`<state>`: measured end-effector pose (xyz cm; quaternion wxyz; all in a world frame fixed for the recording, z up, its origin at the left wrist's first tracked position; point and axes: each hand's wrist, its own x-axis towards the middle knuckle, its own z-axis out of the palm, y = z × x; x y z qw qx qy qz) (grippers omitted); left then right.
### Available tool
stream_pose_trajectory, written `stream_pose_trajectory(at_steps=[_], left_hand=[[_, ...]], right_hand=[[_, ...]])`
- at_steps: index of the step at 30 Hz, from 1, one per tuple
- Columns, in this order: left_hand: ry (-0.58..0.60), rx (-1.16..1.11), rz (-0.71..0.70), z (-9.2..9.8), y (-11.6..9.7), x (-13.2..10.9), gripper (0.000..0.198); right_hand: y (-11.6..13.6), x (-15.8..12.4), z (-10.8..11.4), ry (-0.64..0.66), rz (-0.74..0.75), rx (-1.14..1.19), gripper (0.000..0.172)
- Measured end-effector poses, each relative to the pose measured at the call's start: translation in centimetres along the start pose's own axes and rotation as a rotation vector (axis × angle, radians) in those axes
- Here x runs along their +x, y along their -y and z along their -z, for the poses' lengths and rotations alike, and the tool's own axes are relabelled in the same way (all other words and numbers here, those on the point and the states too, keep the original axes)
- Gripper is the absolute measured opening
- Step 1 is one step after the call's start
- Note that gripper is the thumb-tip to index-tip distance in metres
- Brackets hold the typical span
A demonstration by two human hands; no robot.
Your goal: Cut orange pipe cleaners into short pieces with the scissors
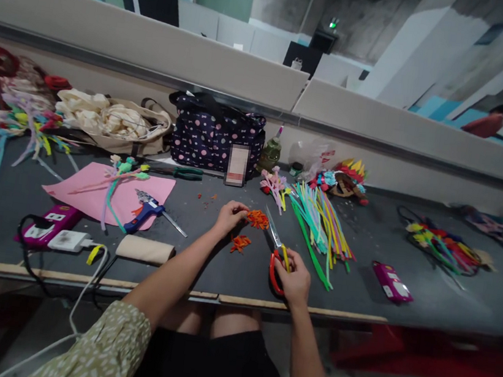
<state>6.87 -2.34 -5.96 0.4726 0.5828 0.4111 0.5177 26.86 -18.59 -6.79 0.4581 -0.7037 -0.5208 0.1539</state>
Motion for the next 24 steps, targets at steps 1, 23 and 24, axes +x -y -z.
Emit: stream_pose_trajectory(at_steps=[1,23,24], left_hand=[[-0.015,-0.028,0.004,0.1,-0.5,-0.1,0.017],[-0.096,-0.549,0.275,3.2,-2.3,-1.4,0.036],[-0.097,-0.565,0.287,3.1,-2.4,-1.4,0.036]], right_hand=[[0.1,0.0,0.0,0.009,0.004,-0.013,0.052],[2.8,1.0,-2.7,-0.081,0.319,-0.234,0.048],[2.5,1.0,-2.9,-0.103,0.341,-0.242,0.049]])
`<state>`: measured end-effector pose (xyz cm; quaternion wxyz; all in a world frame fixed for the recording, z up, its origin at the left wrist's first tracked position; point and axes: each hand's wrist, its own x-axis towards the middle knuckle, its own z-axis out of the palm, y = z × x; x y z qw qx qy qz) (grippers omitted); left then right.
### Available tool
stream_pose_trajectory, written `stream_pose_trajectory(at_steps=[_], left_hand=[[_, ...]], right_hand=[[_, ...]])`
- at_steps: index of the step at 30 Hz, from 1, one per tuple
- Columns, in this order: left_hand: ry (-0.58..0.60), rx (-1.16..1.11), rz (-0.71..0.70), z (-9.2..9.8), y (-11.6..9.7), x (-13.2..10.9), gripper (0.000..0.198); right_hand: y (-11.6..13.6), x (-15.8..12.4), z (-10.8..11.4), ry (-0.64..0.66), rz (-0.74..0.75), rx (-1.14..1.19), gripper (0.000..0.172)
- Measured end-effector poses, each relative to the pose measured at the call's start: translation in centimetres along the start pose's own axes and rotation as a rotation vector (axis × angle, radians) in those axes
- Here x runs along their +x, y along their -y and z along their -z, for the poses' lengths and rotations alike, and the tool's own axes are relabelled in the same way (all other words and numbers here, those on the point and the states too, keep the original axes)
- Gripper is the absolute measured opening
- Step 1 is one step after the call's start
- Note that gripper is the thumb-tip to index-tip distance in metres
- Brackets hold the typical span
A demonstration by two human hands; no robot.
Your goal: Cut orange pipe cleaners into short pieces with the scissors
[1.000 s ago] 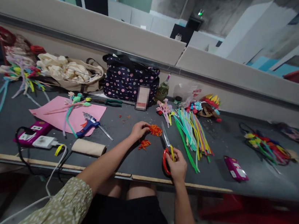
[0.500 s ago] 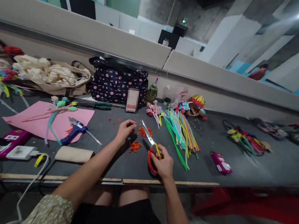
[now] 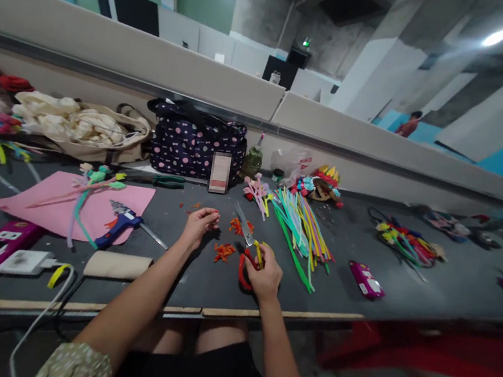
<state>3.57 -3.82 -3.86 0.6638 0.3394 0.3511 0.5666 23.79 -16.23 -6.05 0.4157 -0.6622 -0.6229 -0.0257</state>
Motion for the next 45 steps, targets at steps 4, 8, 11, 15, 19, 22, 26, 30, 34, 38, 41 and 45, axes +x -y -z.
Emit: stream_pose_trajectory(at_steps=[4,8,11,15,19,22,26,30,34,38,41,45], left_hand=[[-0.004,-0.045,0.013,-0.3,-0.2,-0.4,0.035],[-0.021,-0.069,0.011,-0.4,-0.5,-0.7,0.033],[-0.023,-0.078,0.016,-0.5,-0.7,-0.8,0.033],[-0.032,-0.074,0.010,-0.5,-0.7,-0.9,0.031],[-0.018,-0.075,0.008,-0.3,-0.6,-0.8,0.032],[-0.004,-0.078,0.007,-0.2,-0.6,-0.8,0.034],[-0.008,-0.060,0.013,-0.3,-0.8,-1.0,0.036],[-0.025,-0.045,0.027,-0.4,-1.0,-1.1,0.036],[-0.029,-0.063,0.040,-0.2,-0.7,-0.9,0.035],[-0.045,-0.063,0.045,0.1,-0.4,-0.6,0.034],[-0.057,-0.057,0.057,0.2,-0.3,-0.6,0.034],[-0.073,-0.054,0.073,0.1,-0.5,-0.7,0.033]], right_hand=[[-0.3,-0.1,-0.7,-0.012,0.124,0.006,0.049],[-0.1,-0.2,-0.8,0.041,0.162,0.022,0.049],[0.1,-0.2,-0.6,0.069,0.172,-0.001,0.048],[0.3,-0.3,-0.7,0.093,0.181,-0.082,0.047],[0.1,-0.4,-0.9,0.093,0.171,-0.102,0.048],[0.1,-0.5,-0.9,0.103,0.171,-0.099,0.048],[0.1,-0.5,-0.9,0.097,0.169,-0.081,0.049],[-0.1,-0.4,-1.0,0.096,0.166,-0.048,0.049],[-0.4,-0.4,-1.2,0.111,0.169,-0.040,0.051],[-0.7,-0.5,-1.3,0.133,0.178,-0.053,0.051],[-0.7,-0.5,-1.3,0.135,0.183,-0.066,0.051],[-0.5,-0.4,-1.2,0.134,0.190,-0.075,0.050]])
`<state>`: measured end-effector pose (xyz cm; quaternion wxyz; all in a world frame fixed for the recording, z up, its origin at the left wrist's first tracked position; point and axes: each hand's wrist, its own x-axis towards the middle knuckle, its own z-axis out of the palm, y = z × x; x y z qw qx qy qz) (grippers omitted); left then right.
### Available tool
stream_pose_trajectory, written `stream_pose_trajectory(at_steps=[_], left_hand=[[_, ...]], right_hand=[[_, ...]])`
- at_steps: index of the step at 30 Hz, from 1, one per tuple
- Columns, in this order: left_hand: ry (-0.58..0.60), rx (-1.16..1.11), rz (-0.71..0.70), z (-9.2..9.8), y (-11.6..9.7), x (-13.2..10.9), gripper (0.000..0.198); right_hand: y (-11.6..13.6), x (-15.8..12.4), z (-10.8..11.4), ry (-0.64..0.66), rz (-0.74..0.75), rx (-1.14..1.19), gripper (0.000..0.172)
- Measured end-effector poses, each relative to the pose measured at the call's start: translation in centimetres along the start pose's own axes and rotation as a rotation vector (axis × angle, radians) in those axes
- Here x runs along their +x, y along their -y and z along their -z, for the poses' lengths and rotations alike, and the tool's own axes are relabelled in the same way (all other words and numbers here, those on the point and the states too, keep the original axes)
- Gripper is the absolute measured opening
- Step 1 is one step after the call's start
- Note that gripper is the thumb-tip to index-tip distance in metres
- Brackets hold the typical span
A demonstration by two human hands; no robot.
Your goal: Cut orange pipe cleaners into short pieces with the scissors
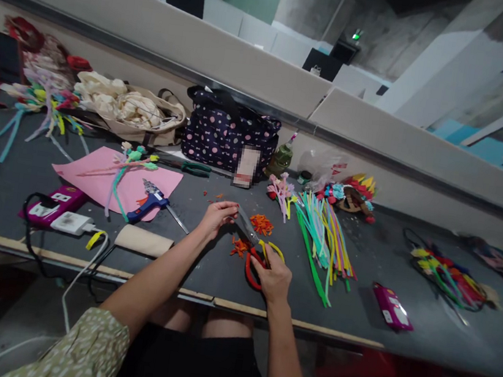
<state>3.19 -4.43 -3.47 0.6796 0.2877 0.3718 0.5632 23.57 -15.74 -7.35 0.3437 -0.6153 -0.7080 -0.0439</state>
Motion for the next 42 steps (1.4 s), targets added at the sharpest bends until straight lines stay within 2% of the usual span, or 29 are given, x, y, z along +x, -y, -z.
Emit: stream_pose_trajectory(at_steps=[17,31,36,42], left_hand=[[-0.023,-0.063,0.088,0.2,0.3,0.3,0.024],[-0.041,-0.015,0.076,0.5,0.2,0.5,0.026],[-0.054,-0.030,0.042,0.6,0.3,0.6,0.025],[-0.075,-0.023,-0.034,0.5,0.2,0.4,0.030]], right_hand=[[-0.7,-0.3,-0.8,-0.021,0.072,-0.057,0.051],[-0.5,-0.1,-0.9,0.015,0.105,-0.096,0.050],[0.3,0.5,-0.3,-0.012,0.064,-0.138,0.052],[1.5,1.0,0.3,0.065,-0.016,-0.183,0.056]])
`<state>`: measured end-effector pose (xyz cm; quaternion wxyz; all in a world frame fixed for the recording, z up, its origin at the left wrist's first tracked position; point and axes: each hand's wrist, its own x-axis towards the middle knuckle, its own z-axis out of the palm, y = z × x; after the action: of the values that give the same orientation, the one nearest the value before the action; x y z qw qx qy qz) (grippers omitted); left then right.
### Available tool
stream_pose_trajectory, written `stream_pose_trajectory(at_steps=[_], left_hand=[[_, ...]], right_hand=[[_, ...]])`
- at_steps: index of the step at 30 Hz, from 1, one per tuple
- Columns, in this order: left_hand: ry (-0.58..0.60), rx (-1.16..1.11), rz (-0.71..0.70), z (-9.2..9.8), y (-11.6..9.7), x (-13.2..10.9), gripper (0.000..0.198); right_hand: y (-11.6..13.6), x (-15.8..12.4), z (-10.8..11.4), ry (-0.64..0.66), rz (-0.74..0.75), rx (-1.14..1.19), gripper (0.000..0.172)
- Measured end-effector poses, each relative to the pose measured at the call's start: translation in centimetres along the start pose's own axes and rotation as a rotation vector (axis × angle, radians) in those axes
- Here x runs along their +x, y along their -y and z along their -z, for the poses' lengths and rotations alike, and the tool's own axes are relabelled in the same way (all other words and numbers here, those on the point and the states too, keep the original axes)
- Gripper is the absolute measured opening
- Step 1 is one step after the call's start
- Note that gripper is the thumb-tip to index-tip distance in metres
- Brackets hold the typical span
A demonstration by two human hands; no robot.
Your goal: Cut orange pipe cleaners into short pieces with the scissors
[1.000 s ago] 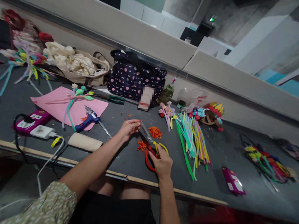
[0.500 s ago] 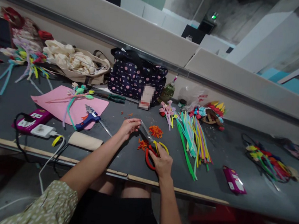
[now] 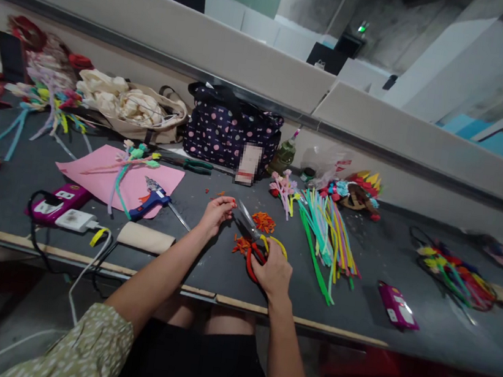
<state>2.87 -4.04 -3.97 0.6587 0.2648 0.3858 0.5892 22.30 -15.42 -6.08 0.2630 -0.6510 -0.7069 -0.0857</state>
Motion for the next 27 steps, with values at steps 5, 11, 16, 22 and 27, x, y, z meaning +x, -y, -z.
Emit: stream_pose_trajectory(at_steps=[5,11,16,22,27], left_hand=[[0.002,-0.002,-0.040,-0.12,-0.18,-0.14,0.033],[0.047,0.088,-0.080,-0.06,-0.02,0.04,0.028],[-0.135,0.515,-0.468,0.25,-0.16,-0.08,0.010],[-0.119,0.459,-0.483,-0.02,-0.19,-0.12,0.010],[-0.019,0.231,-0.277,-0.13,-0.05,0.18,0.023]], right_hand=[[-0.19,-0.20,-0.15,-0.026,-0.056,0.046,0.049],[-0.47,-0.43,-0.18,-0.078,-0.111,0.084,0.050],[-0.46,-0.52,-0.13,-0.092,-0.068,0.104,0.050],[-0.44,-0.70,-0.23,-0.055,0.012,0.097,0.053],[-0.50,-0.69,-0.29,-0.063,-0.019,0.088,0.052]])
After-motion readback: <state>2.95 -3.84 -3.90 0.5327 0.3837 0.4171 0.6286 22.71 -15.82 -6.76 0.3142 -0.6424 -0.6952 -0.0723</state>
